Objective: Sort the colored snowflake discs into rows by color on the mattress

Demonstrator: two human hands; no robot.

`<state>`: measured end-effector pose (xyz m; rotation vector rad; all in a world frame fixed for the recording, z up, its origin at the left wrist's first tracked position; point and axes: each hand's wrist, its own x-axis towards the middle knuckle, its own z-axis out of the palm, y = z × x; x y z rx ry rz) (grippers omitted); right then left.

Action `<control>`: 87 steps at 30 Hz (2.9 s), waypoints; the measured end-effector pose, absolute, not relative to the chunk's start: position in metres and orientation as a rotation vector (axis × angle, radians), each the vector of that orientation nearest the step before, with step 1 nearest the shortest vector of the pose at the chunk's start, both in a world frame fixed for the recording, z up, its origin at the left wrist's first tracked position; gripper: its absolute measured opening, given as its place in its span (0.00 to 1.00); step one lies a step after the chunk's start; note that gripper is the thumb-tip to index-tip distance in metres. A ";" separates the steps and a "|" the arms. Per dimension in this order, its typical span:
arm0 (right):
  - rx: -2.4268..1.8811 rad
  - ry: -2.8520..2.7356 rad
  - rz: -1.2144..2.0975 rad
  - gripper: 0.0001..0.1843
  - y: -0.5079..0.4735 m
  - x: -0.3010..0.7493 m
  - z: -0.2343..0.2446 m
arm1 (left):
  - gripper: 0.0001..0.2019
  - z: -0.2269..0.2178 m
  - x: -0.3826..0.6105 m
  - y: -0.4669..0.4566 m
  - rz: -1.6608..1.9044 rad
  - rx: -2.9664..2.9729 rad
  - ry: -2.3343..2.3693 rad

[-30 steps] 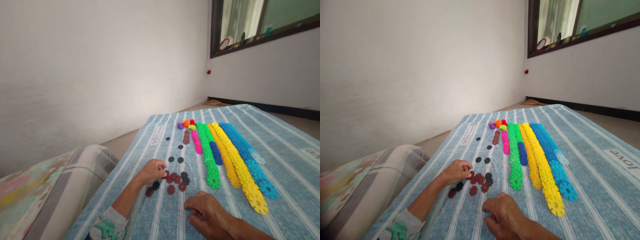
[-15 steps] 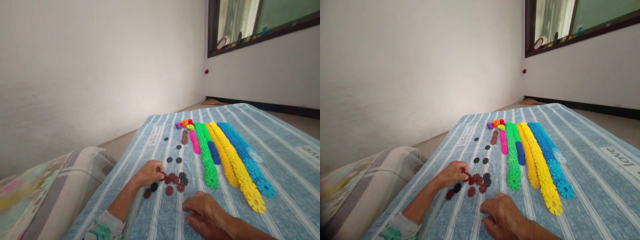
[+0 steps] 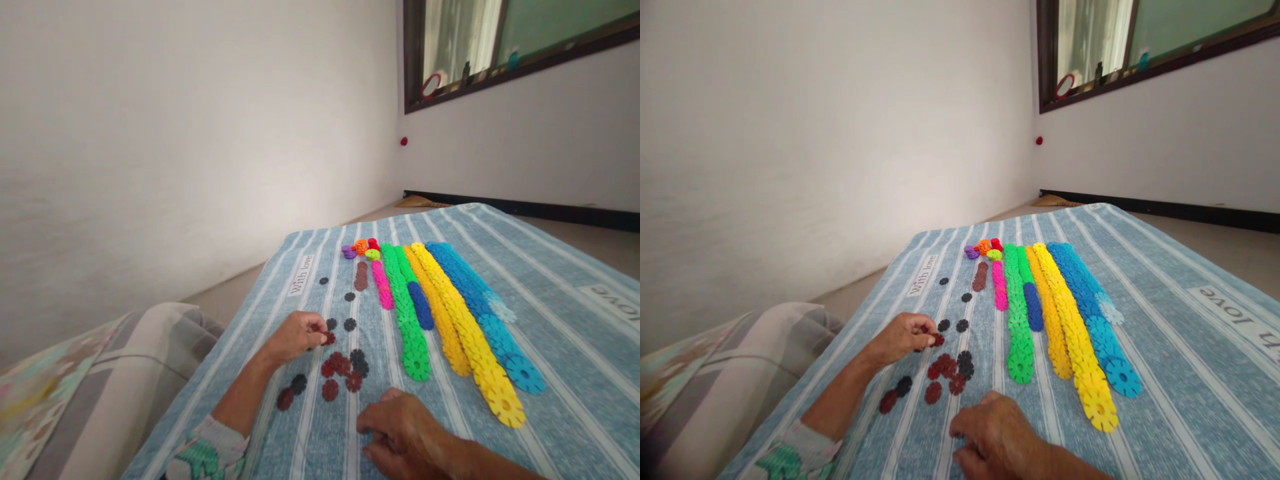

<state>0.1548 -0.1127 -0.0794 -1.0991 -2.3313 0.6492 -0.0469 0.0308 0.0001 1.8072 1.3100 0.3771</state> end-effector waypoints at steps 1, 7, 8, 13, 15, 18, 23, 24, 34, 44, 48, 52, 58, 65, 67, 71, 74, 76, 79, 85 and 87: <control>-1.096 -2.335 0.646 0.08 -0.112 0.154 -0.081 | 0.08 0.000 -0.044 0.033 0.380 1.813 1.311; -1.069 -2.412 0.667 0.06 -0.106 0.154 -0.084 | 0.06 -0.009 -0.018 0.056 0.474 1.929 1.318; -1.054 -2.419 0.670 0.07 -0.105 0.154 -0.085 | 0.06 -0.011 -0.012 0.062 0.497 1.954 1.332; -1.039 -2.438 0.654 0.09 -0.102 0.152 -0.098 | 0.05 -0.018 0.021 0.095 0.629 2.102 1.454; -1.031 -2.428 0.664 0.08 -0.101 0.151 -0.104 | 0.05 -0.019 0.032 0.105 0.631 2.143 1.478; -1.002 -2.408 0.692 0.09 -0.097 0.149 -0.114 | 0.06 -0.021 0.044 0.118 0.621 2.192 1.510; -0.991 -2.424 0.730 0.12 -0.092 0.147 -0.123 | 0.09 -0.024 0.054 0.125 0.557 2.206 1.555; -0.991 -2.424 0.733 0.12 -0.092 0.147 -0.123 | 0.09 -0.024 0.055 0.125 0.540 2.220 1.564; -1.050 -2.417 0.675 0.09 -0.100 0.147 -0.112 | 0.11 -0.028 0.054 0.123 0.626 2.278 1.618; -1.112 -2.437 0.652 0.06 -0.109 0.153 -0.080 | 0.08 -0.012 0.008 0.079 0.541 2.313 1.462; -1.108 -2.369 0.657 0.06 -0.113 0.155 -0.078 | 0.07 -0.005 -0.018 0.049 0.337 2.276 1.385; -1.109 -2.316 0.692 0.04 -0.117 0.158 -0.071 | 0.08 -0.003 -0.037 0.025 0.211 2.192 1.369; -1.094 -2.222 0.763 0.04 -0.122 0.161 -0.065 | 0.14 -0.007 -0.040 0.008 0.117 2.203 1.307; -1.108 -2.208 0.781 0.04 -0.122 0.160 -0.061 | 0.06 -0.010 -0.029 0.007 0.052 2.231 1.306; -1.102 -2.207 0.775 0.04 -0.123 0.160 -0.060 | 0.06 -0.014 -0.029 0.007 0.089 2.136 1.317; -1.066 -2.189 0.797 0.03 -0.124 0.161 -0.060 | 0.06 -0.020 -0.037 0.009 0.204 1.935 1.288; -1.071 -2.180 0.818 0.03 -0.124 0.162 -0.060 | 0.06 -0.018 -0.046 0.010 0.303 1.877 1.291; -1.089 -2.181 0.819 0.03 -0.124 0.162 -0.060 | 0.07 -0.015 -0.050 0.009 0.347 1.842 1.294; -1.107 -2.193 0.817 0.03 -0.124 0.161 -0.061 | 0.08 -0.012 -0.053 0.004 0.331 1.768 1.287; -1.099 -2.209 0.801 0.05 -0.124 0.160 -0.058 | 0.13 -0.019 -0.054 -0.002 0.210 1.879 1.398; -1.094 -2.206 0.805 0.05 -0.124 0.161 -0.057 | 0.13 -0.019 -0.054 -0.002 0.182 1.932 1.402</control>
